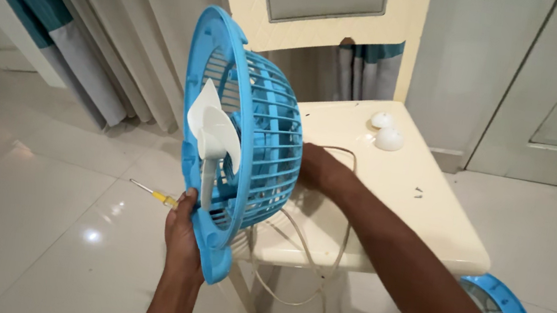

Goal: The person disassembles a small blue table fan by removing the front grille, then the fan blade, and finally the rear grille. The components are placed on a white stool.

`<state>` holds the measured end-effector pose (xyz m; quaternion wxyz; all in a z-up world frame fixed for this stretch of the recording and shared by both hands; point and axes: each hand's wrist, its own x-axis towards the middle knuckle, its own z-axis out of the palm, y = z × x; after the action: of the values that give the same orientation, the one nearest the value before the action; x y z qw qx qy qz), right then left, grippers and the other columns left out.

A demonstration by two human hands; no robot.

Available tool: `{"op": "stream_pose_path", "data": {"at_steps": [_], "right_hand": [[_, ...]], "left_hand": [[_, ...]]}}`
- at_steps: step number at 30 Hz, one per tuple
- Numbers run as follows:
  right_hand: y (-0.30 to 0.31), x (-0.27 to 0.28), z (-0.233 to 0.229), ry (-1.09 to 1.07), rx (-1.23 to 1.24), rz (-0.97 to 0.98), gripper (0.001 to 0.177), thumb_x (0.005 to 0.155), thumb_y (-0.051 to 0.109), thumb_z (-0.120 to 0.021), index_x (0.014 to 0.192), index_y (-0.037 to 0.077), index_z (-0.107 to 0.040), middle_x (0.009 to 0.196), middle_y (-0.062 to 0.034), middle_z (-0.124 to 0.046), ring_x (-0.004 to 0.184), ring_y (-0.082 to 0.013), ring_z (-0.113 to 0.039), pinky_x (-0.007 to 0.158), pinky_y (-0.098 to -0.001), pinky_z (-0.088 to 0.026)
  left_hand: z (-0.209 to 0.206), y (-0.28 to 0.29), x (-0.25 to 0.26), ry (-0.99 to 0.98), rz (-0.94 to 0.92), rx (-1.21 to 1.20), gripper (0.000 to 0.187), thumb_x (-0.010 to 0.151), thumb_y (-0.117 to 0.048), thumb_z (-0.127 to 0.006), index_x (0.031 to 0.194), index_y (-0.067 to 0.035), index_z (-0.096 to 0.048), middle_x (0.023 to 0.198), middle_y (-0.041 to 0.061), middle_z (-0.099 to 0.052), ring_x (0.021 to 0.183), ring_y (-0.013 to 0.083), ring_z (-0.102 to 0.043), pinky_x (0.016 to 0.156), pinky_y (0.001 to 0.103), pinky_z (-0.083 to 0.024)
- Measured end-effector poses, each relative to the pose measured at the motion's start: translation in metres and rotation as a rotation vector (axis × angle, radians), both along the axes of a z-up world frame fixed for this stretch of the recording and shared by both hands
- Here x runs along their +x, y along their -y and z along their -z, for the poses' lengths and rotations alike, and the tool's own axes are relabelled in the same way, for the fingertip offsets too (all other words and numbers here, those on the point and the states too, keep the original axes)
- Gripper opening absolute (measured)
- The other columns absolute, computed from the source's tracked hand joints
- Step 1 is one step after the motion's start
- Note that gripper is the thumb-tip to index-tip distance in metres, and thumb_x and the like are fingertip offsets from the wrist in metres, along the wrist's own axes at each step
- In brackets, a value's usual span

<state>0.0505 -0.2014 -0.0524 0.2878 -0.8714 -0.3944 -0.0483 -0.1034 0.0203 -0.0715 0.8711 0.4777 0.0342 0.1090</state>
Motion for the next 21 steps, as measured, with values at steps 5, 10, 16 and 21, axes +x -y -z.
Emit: {"op": "stream_pose_path", "data": {"at_steps": [5, 10, 16, 21], "right_hand": [[0.052, -0.033, -0.011, 0.042, -0.063, 0.214, 0.024, 0.087, 0.006, -0.07, 0.11, 0.01, -0.075, 0.112, -0.0112, -0.074, 0.099, -0.0268, -0.07, 0.088, -0.0392, -0.058], [0.151, -0.075, -0.044, -0.049, -0.026, 0.407, 0.015, 0.094, 0.012, -0.066, 0.105, 0.004, -0.072, 0.106, -0.0118, -0.074, 0.096, -0.0269, -0.072, 0.085, -0.0398, -0.058], [0.19, -0.114, -0.045, -0.099, -0.214, 0.577, 0.017, 0.093, 0.011, -0.064, 0.106, 0.006, -0.073, 0.106, -0.0121, -0.074, 0.097, -0.0279, -0.07, 0.087, -0.0408, -0.057], [0.19, -0.123, -0.033, -0.178, -0.213, 0.683, 0.018, 0.096, 0.01, -0.061, 0.104, 0.005, -0.076, 0.106, -0.0128, -0.074, 0.095, -0.0288, -0.071, 0.088, -0.0409, -0.057]], "left_hand": [[0.0, -0.001, 0.002, 0.024, 0.021, -0.018, 0.037, 0.103, -0.031, -0.053, 0.125, -0.002, -0.059, 0.108, 0.011, -0.07, 0.091, 0.0204, -0.069, 0.08, 0.037, -0.058], [0.003, 0.0, 0.002, 0.052, 0.025, -0.009, 0.036, 0.106, -0.03, -0.052, 0.125, 0.0, -0.058, 0.111, 0.012, -0.068, 0.094, 0.0204, -0.069, 0.082, 0.037, -0.058], [0.001, 0.001, 0.0, 0.061, 0.024, 0.003, 0.034, 0.106, -0.029, -0.049, 0.124, -0.001, -0.058, 0.11, 0.01, -0.069, 0.094, 0.0198, -0.069, 0.082, 0.037, -0.058], [0.003, 0.0, 0.001, 0.058, 0.0, 0.008, 0.03, 0.109, -0.028, -0.052, 0.123, -0.002, -0.057, 0.11, 0.009, -0.067, 0.094, 0.0179, -0.067, 0.081, 0.037, -0.057]]}}
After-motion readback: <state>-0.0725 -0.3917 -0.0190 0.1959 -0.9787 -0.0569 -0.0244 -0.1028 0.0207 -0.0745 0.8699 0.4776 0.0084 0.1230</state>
